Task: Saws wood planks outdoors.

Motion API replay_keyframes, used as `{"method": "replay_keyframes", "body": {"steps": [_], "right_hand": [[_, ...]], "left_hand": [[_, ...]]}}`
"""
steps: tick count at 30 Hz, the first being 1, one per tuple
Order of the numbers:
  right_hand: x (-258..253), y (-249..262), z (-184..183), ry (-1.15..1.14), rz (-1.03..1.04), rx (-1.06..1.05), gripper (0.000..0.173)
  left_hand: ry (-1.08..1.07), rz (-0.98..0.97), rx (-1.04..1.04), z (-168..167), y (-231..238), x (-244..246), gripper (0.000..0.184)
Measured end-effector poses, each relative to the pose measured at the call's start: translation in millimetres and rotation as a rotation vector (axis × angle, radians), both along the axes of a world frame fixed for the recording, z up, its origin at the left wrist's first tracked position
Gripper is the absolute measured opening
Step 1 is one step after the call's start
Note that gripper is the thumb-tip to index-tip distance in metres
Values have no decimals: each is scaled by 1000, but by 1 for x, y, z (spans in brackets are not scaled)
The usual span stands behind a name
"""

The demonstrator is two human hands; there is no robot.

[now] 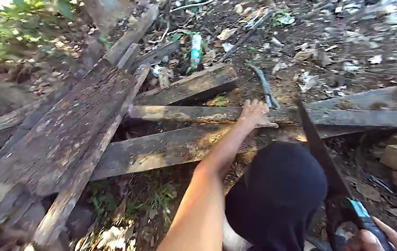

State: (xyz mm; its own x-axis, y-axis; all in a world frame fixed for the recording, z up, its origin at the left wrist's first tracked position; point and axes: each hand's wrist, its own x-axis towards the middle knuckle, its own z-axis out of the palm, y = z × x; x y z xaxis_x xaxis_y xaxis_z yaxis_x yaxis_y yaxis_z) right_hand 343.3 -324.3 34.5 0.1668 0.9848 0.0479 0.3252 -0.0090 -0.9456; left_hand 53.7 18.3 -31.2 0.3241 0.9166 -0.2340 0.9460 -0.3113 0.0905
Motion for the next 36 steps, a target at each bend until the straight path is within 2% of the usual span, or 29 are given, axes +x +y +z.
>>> {"method": "replay_keyframes", "body": {"steps": [3, 9, 16, 28, 36], "right_hand": [[-4, -4, 12, -46, -35, -8, 45], [-26, -9, 11, 65, -131, -9, 47], [-44, -13, 9, 115, -195, 11, 46], [-47, -14, 9, 116, -229, 74, 41], [-40, -18, 7, 61, -241, 70, 40]], "left_hand": [[-43, -19, -52, -1, 2, 3, 96], [-22, -49, 93, -5, -14, 0, 88], [-13, -13, 129, -20, -6, -2, 96], [27, 35, 59, -13, -4, -1, 101], [34, -65, 126, -15, -7, -1, 108]]}}
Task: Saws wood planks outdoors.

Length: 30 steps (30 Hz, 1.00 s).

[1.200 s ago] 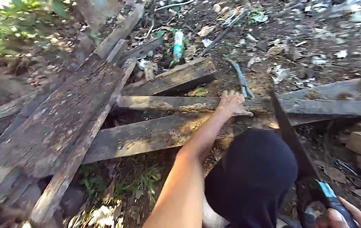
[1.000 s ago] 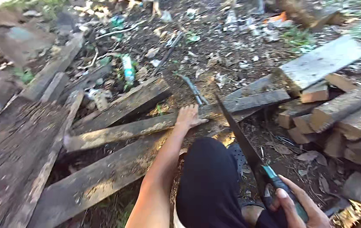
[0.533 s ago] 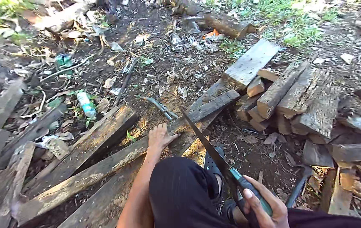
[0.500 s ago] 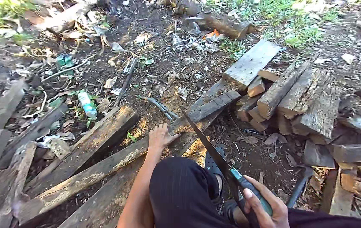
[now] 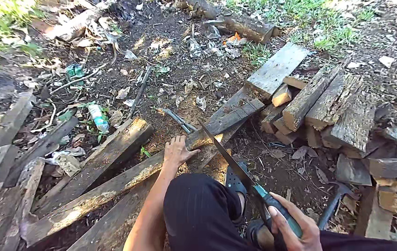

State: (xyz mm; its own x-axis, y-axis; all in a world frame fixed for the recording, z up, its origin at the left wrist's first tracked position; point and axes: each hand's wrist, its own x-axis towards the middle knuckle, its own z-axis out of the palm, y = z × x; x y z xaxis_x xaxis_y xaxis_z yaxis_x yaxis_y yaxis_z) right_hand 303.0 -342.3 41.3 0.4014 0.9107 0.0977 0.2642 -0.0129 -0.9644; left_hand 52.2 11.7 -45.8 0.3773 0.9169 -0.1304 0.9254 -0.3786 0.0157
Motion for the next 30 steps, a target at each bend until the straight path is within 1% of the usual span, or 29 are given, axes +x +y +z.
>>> {"method": "replay_keyframes", "body": {"steps": [2, 5, 8, 10, 14, 17, 20, 24, 28, 30], "right_hand": [[0, -3, 4, 14, -16, -3, 41], [5, -5, 2, 31, -21, -47, 39], [11, -3, 0, 72, -29, -63, 37], [15, -1, 1, 54, -22, -66, 37], [26, 4, 12, 53, -9, -62, 37], [36, 4, 16, 55, -12, -24, 39], [42, -8, 17, 66, -51, -1, 39], [54, -35, 18, 87, -35, -14, 40], [64, -47, 11, 59, -47, 7, 41], [66, -51, 8, 46, -56, 31, 41]], "left_hand": [[13, 2, -9, 1, 1, 0, 107], [3, 21, -17, -3, 2, 0, 99], [-1, 26, -13, -5, 3, -1, 99], [-2, 18, -11, -4, 3, -1, 98], [-22, 0, -1, -3, 2, -4, 96], [-34, -37, 112, -5, -6, -7, 100], [-65, -73, 266, -5, -19, -6, 99], [-69, -22, 337, -11, -42, 1, 95], [-151, 10, 478, -23, -74, 10, 79], [-173, 45, 419, -14, -92, 13, 66]]}}
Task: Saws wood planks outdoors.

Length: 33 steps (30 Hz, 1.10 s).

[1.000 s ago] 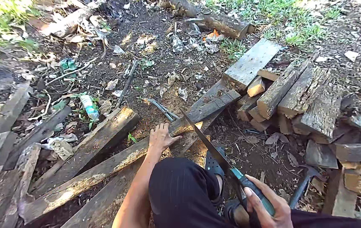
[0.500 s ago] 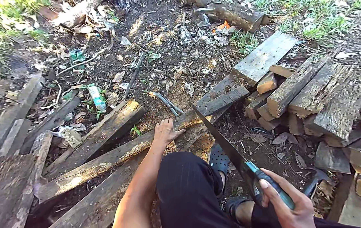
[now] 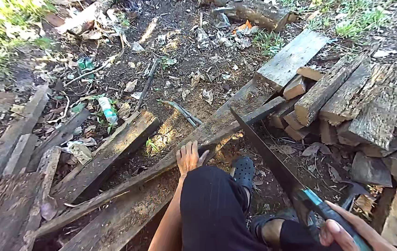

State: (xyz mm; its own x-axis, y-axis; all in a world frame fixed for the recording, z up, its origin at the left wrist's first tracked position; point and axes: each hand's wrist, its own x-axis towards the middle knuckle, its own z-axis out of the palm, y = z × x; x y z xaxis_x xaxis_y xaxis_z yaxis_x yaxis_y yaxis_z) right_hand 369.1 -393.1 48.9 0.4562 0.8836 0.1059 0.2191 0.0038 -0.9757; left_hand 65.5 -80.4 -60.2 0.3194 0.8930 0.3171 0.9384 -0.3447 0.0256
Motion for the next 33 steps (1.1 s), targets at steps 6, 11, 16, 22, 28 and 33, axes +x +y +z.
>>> {"method": "replay_keyframes", "body": {"steps": [6, 11, 16, 22, 28, 33], "right_hand": [[3, -3, -3, -6, -14, 1, 40], [-1, -9, -15, 44, -29, 9, 37], [2, -15, -15, 46, -28, -16, 36], [15, -17, -12, 28, -2, -46, 35], [12, -11, -13, 26, 1, -78, 35], [12, -5, -8, 9, -10, -95, 36]], "left_hand": [[-36, 23, -79, 9, -15, 1, 43], [-42, 13, -129, 18, -25, 1, 33], [-44, 3, 52, -5, -31, -1, 35], [17, -78, 86, -13, -21, -13, 43], [54, 4, -25, -19, -11, -31, 97], [152, 42, -328, 2, 0, -23, 102]]}}
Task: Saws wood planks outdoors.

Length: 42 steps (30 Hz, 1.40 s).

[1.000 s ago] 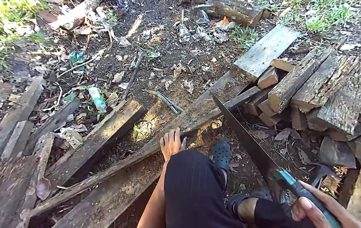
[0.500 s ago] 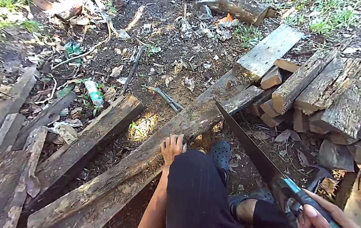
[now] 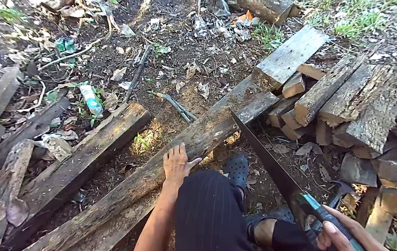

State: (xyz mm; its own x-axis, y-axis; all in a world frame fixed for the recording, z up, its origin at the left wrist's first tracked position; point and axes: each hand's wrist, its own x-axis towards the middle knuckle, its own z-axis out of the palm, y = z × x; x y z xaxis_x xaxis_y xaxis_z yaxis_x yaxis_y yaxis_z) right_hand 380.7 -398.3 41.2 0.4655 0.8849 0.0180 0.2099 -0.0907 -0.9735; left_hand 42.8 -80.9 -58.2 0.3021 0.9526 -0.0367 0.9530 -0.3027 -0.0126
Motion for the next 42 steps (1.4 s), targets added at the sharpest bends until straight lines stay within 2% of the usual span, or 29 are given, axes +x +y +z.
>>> {"method": "replay_keyframes", "body": {"steps": [10, 18, 31, 38, 42], "right_hand": [[-28, 25, 17, -38, 12, -18, 40], [-36, 32, 15, -69, 34, -13, 42], [-65, 63, 8, -60, 147, 18, 41], [-69, 67, 3, -66, 139, 11, 40], [-64, 65, 5, -82, 158, -24, 41]], "left_hand": [[-51, -37, -22, 11, 29, -18, 95], [-108, -25, -17, 14, 62, -36, 88], [-60, -34, 33, 13, 57, -38, 83], [-100, -137, 78, 22, 61, 2, 112], [-71, -110, -26, 18, 68, 31, 101]]}}
